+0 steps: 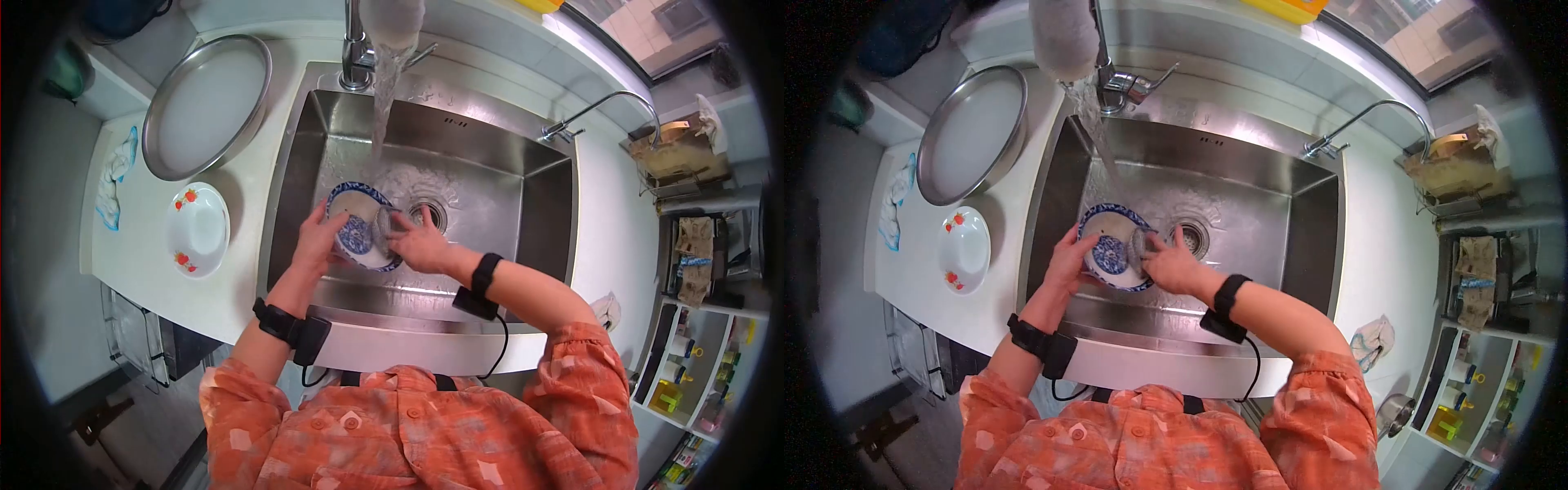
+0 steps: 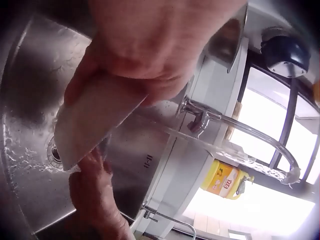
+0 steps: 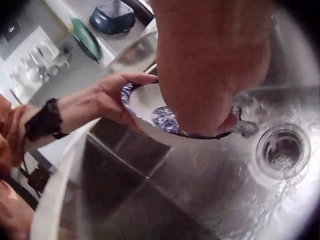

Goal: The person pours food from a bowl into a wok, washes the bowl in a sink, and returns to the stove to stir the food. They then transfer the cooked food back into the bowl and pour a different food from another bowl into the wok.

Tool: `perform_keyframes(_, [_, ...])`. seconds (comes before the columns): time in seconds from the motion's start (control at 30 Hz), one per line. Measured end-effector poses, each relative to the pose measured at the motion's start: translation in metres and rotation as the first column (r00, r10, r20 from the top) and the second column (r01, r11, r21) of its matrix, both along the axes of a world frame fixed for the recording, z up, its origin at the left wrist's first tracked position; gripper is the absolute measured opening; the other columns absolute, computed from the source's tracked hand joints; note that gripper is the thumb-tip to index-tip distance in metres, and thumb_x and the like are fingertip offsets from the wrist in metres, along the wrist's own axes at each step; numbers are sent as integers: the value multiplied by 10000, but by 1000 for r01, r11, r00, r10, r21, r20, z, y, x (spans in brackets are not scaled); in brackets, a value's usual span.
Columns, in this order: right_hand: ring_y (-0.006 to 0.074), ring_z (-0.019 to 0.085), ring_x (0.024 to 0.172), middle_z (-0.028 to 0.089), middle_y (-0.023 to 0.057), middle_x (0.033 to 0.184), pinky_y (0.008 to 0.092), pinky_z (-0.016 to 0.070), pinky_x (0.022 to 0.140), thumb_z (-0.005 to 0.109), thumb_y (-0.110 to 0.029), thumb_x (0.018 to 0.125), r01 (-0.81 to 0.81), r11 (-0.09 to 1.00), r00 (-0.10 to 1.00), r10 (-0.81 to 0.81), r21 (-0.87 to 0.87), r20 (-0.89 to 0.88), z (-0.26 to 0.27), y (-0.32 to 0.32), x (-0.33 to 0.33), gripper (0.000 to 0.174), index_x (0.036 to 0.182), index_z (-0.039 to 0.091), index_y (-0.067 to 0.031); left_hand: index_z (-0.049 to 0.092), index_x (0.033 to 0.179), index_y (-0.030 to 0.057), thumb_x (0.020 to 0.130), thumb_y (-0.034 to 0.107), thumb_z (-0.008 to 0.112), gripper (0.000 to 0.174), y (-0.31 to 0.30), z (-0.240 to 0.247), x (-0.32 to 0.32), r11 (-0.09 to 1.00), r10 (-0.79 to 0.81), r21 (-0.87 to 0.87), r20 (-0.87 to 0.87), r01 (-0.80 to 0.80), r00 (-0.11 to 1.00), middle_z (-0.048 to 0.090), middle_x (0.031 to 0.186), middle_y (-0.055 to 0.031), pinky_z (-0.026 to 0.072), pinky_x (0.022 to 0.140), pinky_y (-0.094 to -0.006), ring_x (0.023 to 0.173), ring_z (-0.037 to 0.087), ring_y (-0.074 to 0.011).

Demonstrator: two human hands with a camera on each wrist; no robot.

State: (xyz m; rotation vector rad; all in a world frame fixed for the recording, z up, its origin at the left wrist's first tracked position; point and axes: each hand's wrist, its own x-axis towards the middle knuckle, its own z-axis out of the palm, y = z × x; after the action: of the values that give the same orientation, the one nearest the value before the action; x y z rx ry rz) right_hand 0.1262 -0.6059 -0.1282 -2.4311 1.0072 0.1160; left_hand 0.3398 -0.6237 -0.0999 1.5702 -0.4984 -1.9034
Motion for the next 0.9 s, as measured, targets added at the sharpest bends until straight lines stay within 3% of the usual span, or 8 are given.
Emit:
perform_keyframes(0.13, [315, 368, 1206, 572, 96, 1067, 602, 316, 884, 504, -189, 778, -82, 980, 938, 15, -181, -347, 14, -22, 18, 217, 852, 674, -77, 464, 1185, 146, 836, 307, 571, 398, 2, 5, -9, 997, 79, 2, -21, -78, 997, 615, 920, -65, 539, 484, -441, 691, 639, -219])
perform_keyframes(0.23, [343, 589, 914, 582, 199, 1021, 430, 487, 750, 509, -129, 768, 335, 939, 923, -311, 76, -229, 5, -30, 30, 205, 869, 662, -38, 460, 1180, 149, 842, 366, 560, 414, 0, 14, -11, 998, 67, -16, 19, -67, 998, 611, 907, -59, 535, 465, -440, 685, 637, -222])
perform_keyframes(0.43, [353, 595, 821, 608, 232, 804, 389, 477, 707, 523, -128, 746, 597, 720, 712, -679, 354, 178, -11, -57, 62, 217, 861, 593, 41, 484, 1163, 151, 843, 392, 555, 407, 10, 7, -15, 997, -79, -23, 20, 79, 997, 593, 953, -66, 531, 452, -449, 766, 629, -222])
perform_keyframes(0.57, [354, 598, 808, 612, 222, 796, 382, 472, 702, 540, -157, 736, 305, 601, 593, -727, 739, 346, 25, -43, 72, 245, 882, 583, 35, 442, 1233, 56, 846, 343, 574, 499, 1, -9, 7, 998, -4, -63, -78, -1, 997, 586, 999, -75, 528, 479, -353, 839, 607, -191])
perform_keyframes(0.63, [346, 605, 774, 623, 210, 856, 405, 477, 695, 557, -170, 726, 55, 722, 930, -288, 690, 227, 31, -38, 61, 257, 911, 618, -3, 461, 1217, 48, 849, 331, 576, 478, -4, -6, 12, 991, 20, -133, -111, -35, 994, 588, 1001, -66, 523, 506, -321, 838, 602, -168])
perform_keyframes(0.73, [337, 610, 806, 630, 191, 851, 399, 482, 713, 562, -157, 724, -139, 907, 988, 156, 397, -11, 17, -42, 38, 235, 887, 623, 2, 487, 1210, 38, 860, 280, 574, 435, -4, 2, 8, 979, 45, -195, -110, -66, 993, 597, 987, -42, 496, 570, -237, 755, 599, -109])
perform_keyframes(0.8, [344, 612, 813, 633, 187, 835, 391, 495, 710, 561, -134, 725, 33, 953, 978, 32, 303, -207, 2, -46, 32, 207, 862, 636, 2, 453, 1252, 63, 854, 308, 573, 483, -1, 4, 0, 987, -42, -153, -5, 41, 999, 606, 955, -39, 517, 527, -270, 718, 611, -123])
perform_keyframes(0.9, [344, 614, 767, 620, 204, 807, 394, 499, 673, 562, -87, 696, 516, 831, 842, -536, 207, 52, -17, -59, 50, 171, 830, 615, 4, 428, 1279, 105, 839, 361, 574, 530, -1, 9, -10, 990, -104, -97, 4, 104, 995, 609, 956, -49, 532, 452, -324, 750, 622, -149])
